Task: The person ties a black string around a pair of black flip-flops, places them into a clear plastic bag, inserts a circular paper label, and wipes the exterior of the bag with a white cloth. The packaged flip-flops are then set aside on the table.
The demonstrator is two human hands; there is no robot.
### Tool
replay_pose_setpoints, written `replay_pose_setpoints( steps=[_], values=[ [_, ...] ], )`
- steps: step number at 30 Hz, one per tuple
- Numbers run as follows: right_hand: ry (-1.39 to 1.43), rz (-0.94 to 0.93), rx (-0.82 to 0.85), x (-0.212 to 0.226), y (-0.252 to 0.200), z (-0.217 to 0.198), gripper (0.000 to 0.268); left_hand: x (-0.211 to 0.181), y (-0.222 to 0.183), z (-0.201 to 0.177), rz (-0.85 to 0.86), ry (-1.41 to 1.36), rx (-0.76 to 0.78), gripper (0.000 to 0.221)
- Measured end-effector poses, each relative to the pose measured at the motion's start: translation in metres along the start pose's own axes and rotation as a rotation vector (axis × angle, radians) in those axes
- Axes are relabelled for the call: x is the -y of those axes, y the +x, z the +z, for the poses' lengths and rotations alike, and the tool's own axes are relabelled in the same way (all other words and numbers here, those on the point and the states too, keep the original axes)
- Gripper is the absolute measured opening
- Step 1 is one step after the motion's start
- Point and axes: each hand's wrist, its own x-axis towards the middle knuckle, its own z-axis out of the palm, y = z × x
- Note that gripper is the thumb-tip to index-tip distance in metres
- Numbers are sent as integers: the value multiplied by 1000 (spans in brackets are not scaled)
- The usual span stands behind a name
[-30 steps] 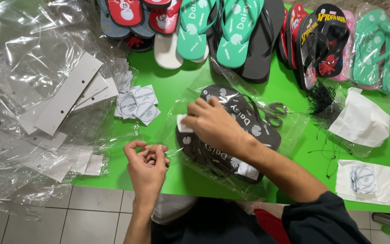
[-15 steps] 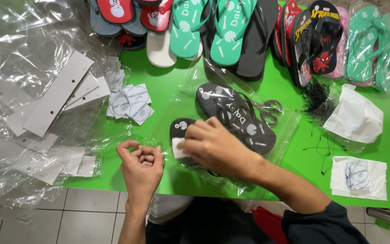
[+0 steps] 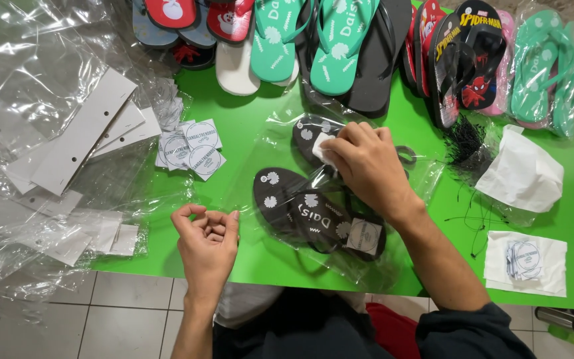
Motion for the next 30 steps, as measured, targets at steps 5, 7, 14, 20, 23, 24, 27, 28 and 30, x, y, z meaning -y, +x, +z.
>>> replay_pose_setpoints(
  steps=[5,7,14,20,23,24,27,28,30],
  values=[
    [139,-53,-86,17,-11,1,17,-5,0,1,12,-8,-4,40],
    [196,-117,-33,41,-9,-7,15,-8,4,0,4,11,-7,39],
    [175,-329,-138,94,7,9,5,-31,23,-2,97,180,101,42],
    [24,-376,-111,99,8,34,7,2,35,5,196,385,6,24],
    [38,-389,-1,91,-6,18,8,6,38,8,230,411,8,24],
    [44,-388,9,89,-15,17,8,7,37,7,218,411,11,24],
    [18,-332,74,80,-42,10,11,6,36,7,196,387,7,24],
    [18,-288,92,76,-52,8,11,5,35,7,195,381,12,25],
    [14,-246,107,73,-66,2,11,7,36,6,197,372,14,26]
  ],
)
